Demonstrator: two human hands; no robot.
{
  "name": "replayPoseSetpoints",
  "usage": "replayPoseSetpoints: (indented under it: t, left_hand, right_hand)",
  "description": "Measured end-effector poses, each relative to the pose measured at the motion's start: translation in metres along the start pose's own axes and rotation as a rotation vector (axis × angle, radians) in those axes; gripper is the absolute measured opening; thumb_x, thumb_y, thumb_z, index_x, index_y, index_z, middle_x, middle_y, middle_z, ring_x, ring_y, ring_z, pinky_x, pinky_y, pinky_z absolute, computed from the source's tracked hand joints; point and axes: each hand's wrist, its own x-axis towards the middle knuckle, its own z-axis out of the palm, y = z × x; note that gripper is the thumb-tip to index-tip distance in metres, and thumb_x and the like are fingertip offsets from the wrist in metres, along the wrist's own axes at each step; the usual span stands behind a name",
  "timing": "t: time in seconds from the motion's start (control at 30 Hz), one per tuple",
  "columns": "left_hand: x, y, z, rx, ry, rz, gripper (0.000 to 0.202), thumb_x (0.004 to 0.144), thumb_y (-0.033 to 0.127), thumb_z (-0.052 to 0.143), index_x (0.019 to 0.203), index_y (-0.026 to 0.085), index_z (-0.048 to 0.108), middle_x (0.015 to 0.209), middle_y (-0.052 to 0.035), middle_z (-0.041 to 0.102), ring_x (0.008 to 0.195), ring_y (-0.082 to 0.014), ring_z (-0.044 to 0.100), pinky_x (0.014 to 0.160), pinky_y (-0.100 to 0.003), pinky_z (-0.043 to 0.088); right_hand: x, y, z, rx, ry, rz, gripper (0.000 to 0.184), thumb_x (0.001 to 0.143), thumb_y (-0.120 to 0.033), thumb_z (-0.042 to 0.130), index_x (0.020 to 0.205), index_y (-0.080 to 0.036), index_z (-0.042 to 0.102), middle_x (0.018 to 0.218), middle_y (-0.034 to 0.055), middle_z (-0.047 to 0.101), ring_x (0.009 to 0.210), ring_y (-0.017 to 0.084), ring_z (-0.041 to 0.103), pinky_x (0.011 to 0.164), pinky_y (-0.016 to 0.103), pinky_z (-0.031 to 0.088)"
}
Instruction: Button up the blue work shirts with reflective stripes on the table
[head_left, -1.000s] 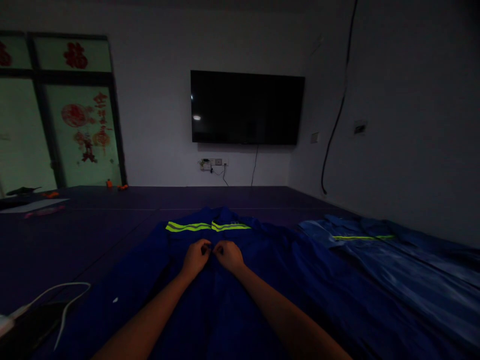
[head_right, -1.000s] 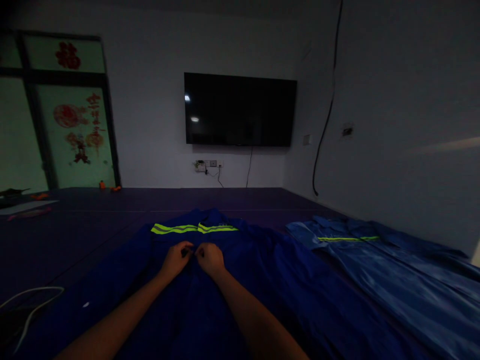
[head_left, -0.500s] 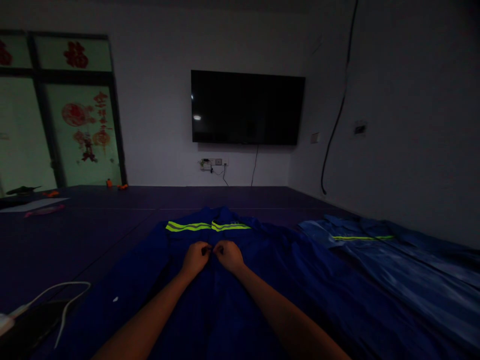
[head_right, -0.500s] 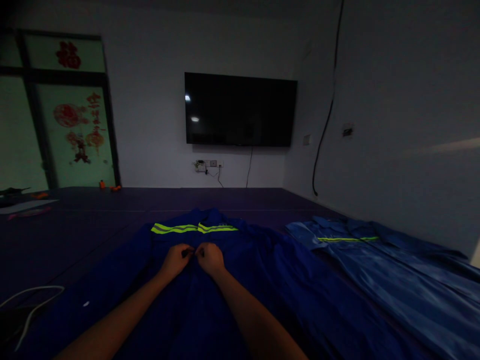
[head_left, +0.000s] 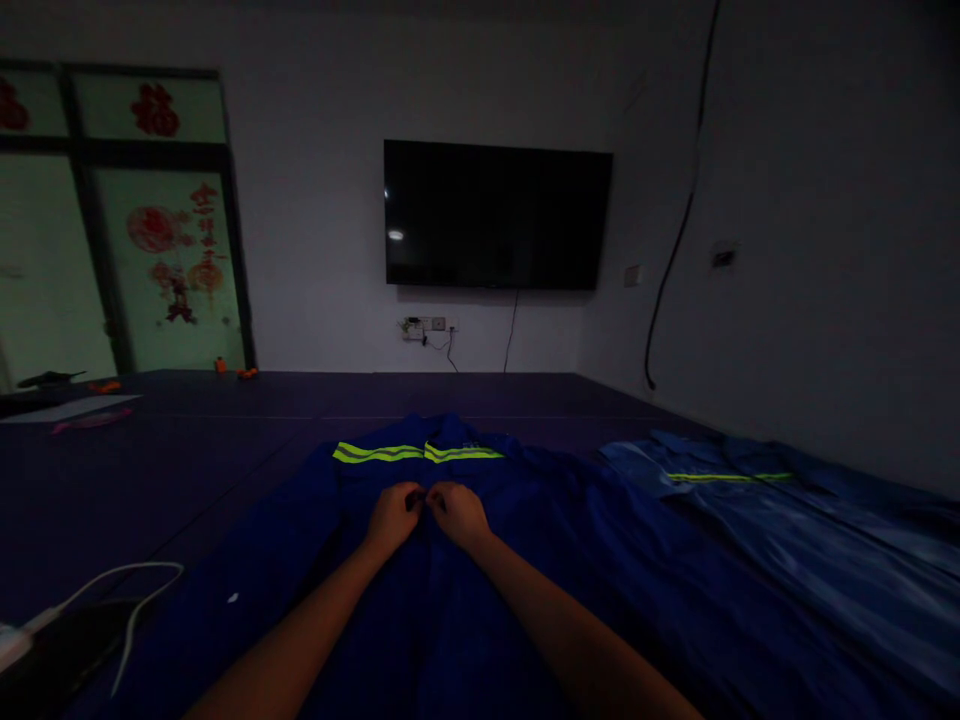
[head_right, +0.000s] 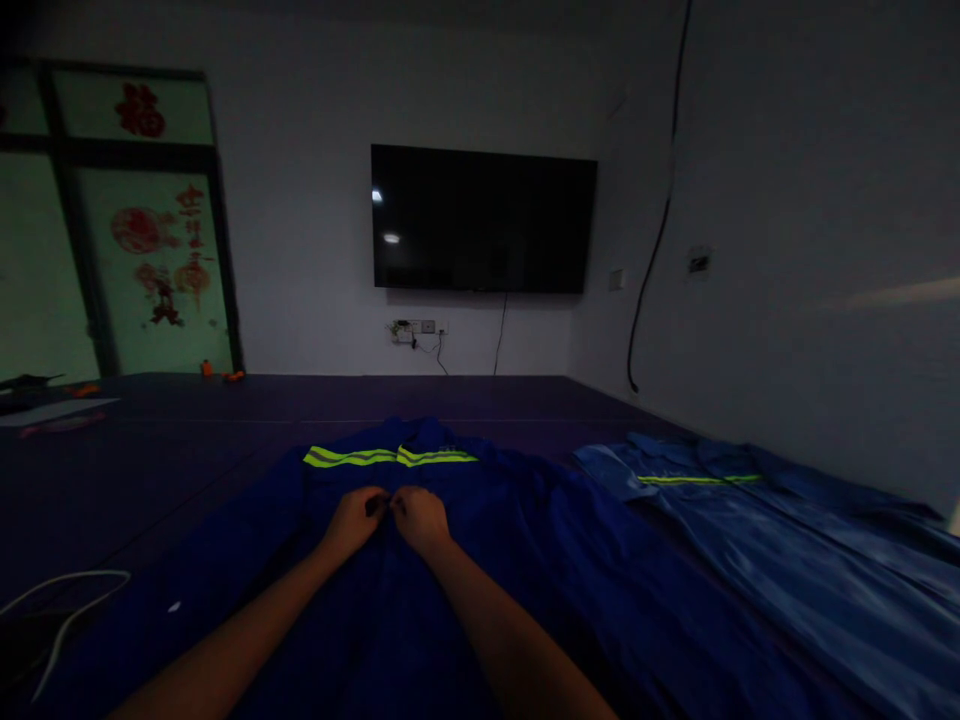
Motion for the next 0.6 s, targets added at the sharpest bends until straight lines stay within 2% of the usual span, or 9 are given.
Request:
replayPoseSetpoints:
  t: [0.47, 0.6]
  left_hand:
    - [0.0026, -0.0057, 0.0017, -0.045, -0.018, -0.015, 0.021, 0.068, 0.006, 0.051, 0.079, 0.014, 0.067, 0.083, -0.0059, 0.068, 0.079, -0.0150, 0.061, 0.074, -0.026, 0.046]
    - [0.0024, -0.0070, 0.0014, -0.009, 0.003, 0.025, 0.019, 0.066, 0.005, 0.053, 0.076, 0.015, 0.066, 0.078, -0.0046, 0.065, 0.077, -0.0144, 0.060, 0.073, -0.026, 0.046]
  right_hand:
    - [0.0030, 0.0033, 0.0044, 0.102, 0.018, 0.026, 0.015, 0.070, -0.017, 0.053, 0.077, -0.019, 0.066, 0.074, 0.0022, 0.067, 0.067, 0.013, 0.059, 0.054, 0.020, 0.034]
    - [0.0034, 0.0042, 0.0061, 0.113, 0.029, 0.022, 0.015, 0.070, -0.017, 0.053, 0.077, -0.018, 0.065, 0.073, 0.0029, 0.067, 0.068, 0.013, 0.059, 0.054, 0.020, 0.034]
